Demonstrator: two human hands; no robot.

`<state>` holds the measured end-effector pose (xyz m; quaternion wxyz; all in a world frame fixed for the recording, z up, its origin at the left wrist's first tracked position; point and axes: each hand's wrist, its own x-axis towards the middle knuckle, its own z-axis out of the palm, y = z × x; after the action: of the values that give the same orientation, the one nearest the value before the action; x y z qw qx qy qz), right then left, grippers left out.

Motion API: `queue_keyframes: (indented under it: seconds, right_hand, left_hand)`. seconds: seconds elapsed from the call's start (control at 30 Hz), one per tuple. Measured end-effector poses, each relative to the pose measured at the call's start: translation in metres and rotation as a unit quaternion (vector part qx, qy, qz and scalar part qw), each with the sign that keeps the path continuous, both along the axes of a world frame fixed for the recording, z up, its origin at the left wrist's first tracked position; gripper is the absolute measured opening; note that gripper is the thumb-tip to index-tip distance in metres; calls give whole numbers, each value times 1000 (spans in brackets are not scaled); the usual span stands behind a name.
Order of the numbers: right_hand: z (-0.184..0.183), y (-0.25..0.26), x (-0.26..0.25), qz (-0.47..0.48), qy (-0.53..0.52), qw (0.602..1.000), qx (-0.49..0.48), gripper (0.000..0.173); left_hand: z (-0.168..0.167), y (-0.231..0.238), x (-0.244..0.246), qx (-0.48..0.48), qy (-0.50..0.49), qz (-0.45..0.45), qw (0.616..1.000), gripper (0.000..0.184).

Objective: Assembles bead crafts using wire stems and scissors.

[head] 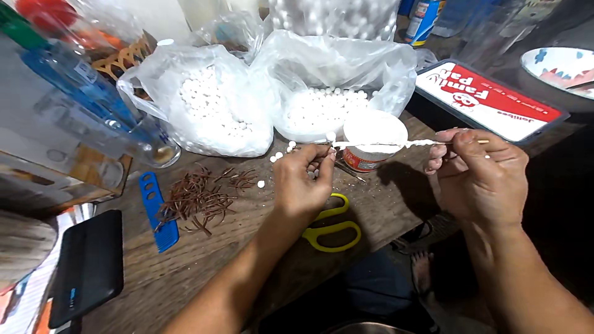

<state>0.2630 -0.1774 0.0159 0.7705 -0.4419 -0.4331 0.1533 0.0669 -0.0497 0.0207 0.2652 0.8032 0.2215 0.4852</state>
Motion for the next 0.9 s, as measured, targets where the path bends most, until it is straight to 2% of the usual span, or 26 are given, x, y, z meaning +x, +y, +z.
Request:
queue_keyframes:
  seconds: [0.4, 0.7, 0.9]
  right_hand:
    - [9, -7, 4, -4, -32, 999, 3, 27]
    - [11, -6, 6, -1, 15, 1000, -16, 35]
    - [13, -3, 1, 13, 6, 1000, -13, 32]
  left_hand:
    - [0, 2, -1, 32, 11, 13, 999, 9]
    - [-1, 4, -3, 16, 14, 0, 1000, 11]
    - [-2, 3, -3, 32, 36, -17, 999, 12]
